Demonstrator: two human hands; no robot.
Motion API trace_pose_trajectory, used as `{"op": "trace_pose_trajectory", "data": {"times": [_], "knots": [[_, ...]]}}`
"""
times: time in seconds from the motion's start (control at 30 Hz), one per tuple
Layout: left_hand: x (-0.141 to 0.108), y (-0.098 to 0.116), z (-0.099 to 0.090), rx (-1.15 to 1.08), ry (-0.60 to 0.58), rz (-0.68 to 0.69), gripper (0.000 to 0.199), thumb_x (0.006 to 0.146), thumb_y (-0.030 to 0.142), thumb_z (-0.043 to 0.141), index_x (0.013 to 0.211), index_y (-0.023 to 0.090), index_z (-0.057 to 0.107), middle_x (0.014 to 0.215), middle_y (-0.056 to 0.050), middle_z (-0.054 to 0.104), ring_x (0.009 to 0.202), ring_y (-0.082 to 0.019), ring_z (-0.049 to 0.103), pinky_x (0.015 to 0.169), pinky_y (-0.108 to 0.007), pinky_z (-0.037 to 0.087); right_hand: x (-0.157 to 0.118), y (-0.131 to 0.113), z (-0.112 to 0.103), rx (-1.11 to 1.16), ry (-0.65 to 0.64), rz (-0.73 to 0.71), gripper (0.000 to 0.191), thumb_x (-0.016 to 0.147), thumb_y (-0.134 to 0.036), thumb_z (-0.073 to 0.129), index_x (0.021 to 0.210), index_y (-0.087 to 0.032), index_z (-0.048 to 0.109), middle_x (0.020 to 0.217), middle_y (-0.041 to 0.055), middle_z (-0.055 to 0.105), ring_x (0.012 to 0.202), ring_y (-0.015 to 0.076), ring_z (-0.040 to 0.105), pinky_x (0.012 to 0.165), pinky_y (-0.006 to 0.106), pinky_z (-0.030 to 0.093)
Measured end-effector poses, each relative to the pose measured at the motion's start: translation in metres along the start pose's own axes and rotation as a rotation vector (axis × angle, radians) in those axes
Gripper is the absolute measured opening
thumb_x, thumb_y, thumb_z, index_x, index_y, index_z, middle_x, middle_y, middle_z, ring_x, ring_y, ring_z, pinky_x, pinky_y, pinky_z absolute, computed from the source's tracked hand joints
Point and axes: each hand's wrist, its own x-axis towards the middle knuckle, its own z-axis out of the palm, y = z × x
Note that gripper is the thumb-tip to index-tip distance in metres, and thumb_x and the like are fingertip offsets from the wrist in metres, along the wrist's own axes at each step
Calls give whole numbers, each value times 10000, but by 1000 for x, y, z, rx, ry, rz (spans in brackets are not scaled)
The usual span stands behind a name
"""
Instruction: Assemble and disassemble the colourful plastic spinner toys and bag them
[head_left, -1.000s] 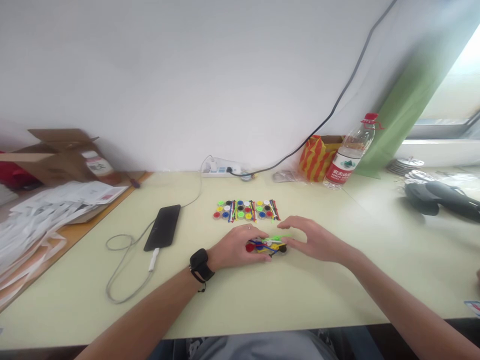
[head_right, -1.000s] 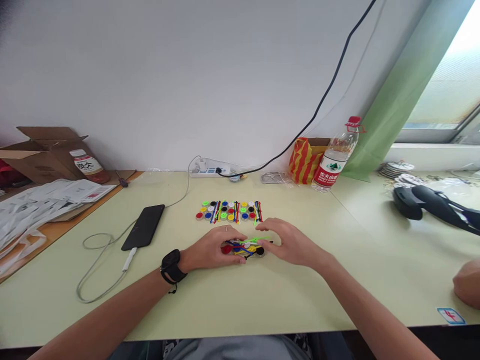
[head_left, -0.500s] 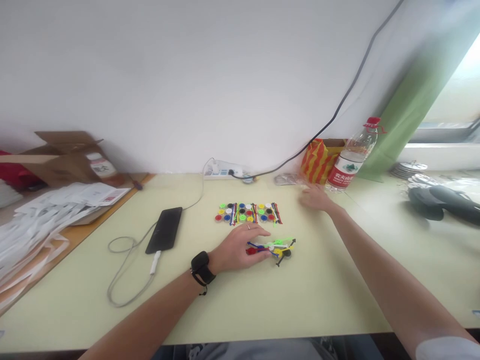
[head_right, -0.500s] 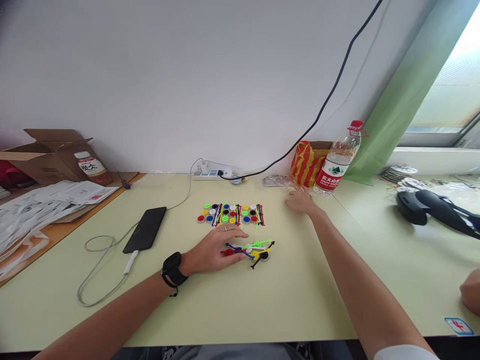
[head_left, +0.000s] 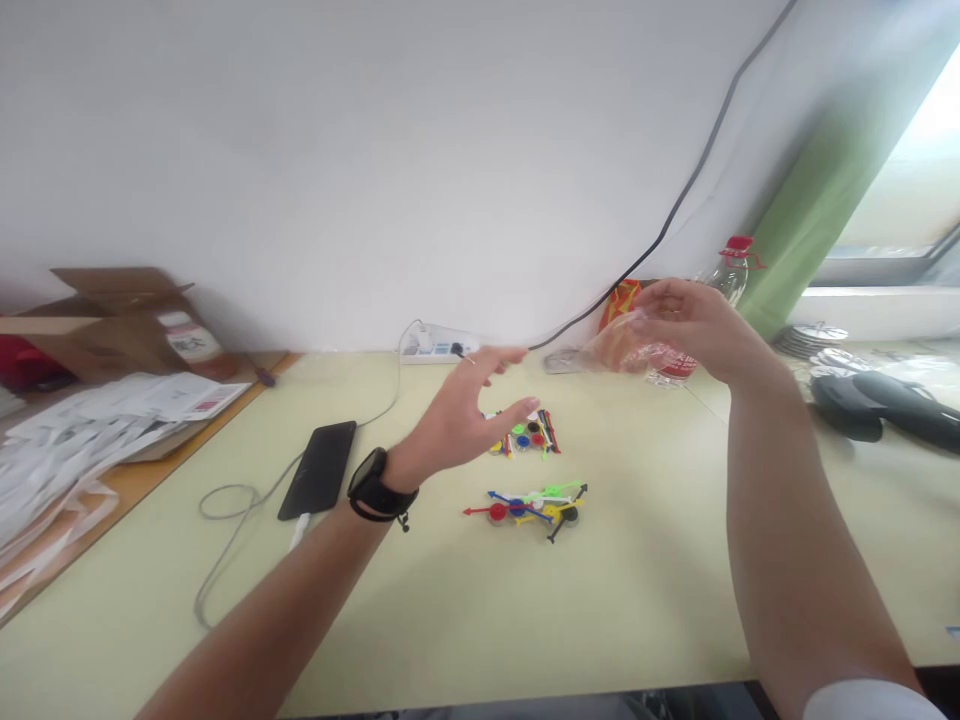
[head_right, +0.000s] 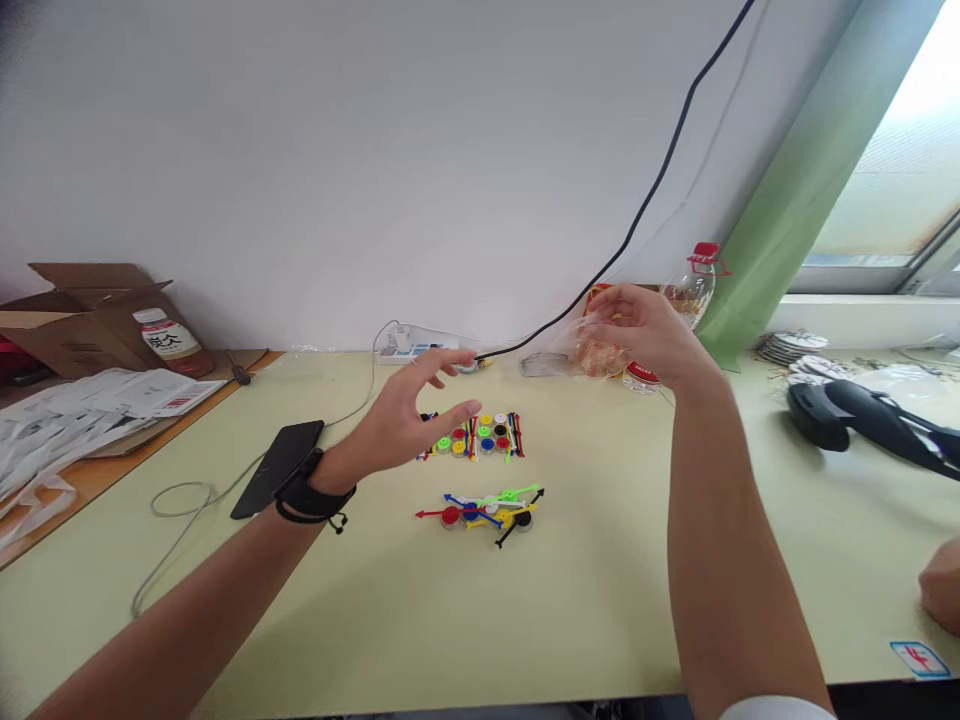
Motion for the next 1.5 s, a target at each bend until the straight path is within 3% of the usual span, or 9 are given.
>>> {"op": "trace_pose_trajectory", "data": {"times": [0.17, 0.33, 0.53, 0.77, 0.93, 1.03, 1.17, 1.37, 1.5], "knots": [[21, -5, -2, -91, -36, -89, 538, 927, 526, 695, 1388, 270, 586, 1346, -78, 666, 1165, -241, 647, 950, -359, 540, -6, -46, 55, 135, -338, -80, 405, 831, -411, 805, 1163, -223, 670, 917, 38, 731, 846, 202, 710, 738, 341, 596], [21, -28, 8, -221, -168, -115, 356, 964, 526, 635, 986, 190, 750, 952, -53, 770, 830, -176, 704, 751, -299, 553, -10, -62, 97, 180, -530, -124, 404, 865, -398, 770, 1214, -229, 655, 933, 30, 736, 862, 195, 724, 787, 352, 607], [17, -49, 1, -385, -160, -252, 401, 934, 546, 673, 897, 162, 782, 880, -88, 797, 850, -206, 742, 762, -307, 591, -13, -55, 88, 193, -400, -100, 582, 819, -445, 813, 1324, -234, 617, 912, 31, 751, 869, 207, 736, 809, 366, 609], [15, -54, -10, -417, -160, -229, 364, 884, 509, 751, 970, 155, 779, 842, -91, 788, 803, -200, 750, 722, -283, 596, -12, -44, 94, 158, -574, -38, 444, 831, -406, 796, 1221, -218, 697, 859, 37, 758, 808, 201, 729, 764, 348, 608], [19, -56, -23, -401, -53, -242, 357, 907, 517, 724, 966, 166, 750, 846, -83, 785, 681, -147, 675, 659, -262, 565, -14, -42, 102, 262, -576, 10, 788, 770, -377, 861, 1473, -287, 517, 1041, 51, 773, 959, 224, 731, 857, 366, 593], [20, -57, -32, -399, 21, -251, 354, 915, 525, 711, 962, 173, 716, 832, -77, 777, 675, -145, 664, 670, -272, 565, -13, -38, 106, 271, -624, 49, 798, 769, -387, 858, 1483, -279, 517, 912, 21, 770, 876, 211, 729, 819, 357, 589], [18, -62, -43, -339, -121, -290, 366, 847, 511, 789, 1001, 183, 738, 746, -58, 758, 736, -182, 712, 679, -273, 571, -10, -34, 105, 224, -622, 39, 558, 791, -399, 830, 1301, -230, 678, 746, -15, 709, 778, 189, 709, 800, 349, 584], [16, -72, -48, -241, -335, -304, 368, 813, 524, 807, 926, 175, 774, 693, -49, 724, 618, -154, 658, 537, -237, 496, -6, -29, 91, 227, -593, 66, 447, 743, -445, 850, 1094, -187, 751, 837, 59, 768, 829, 222, 732, 757, 354, 595], [17, -67, -45, -219, -426, -257, 378, 815, 519, 806, 984, 185, 759, 831, -70, 764, 739, -180, 708, 648, -263, 554, -6, -27, 85, 165, -633, 108, 402, 732, -453, 850, 1007, -172, 766, 824, 74, 775, 768, 208, 715, 659, 316, 574]]}}
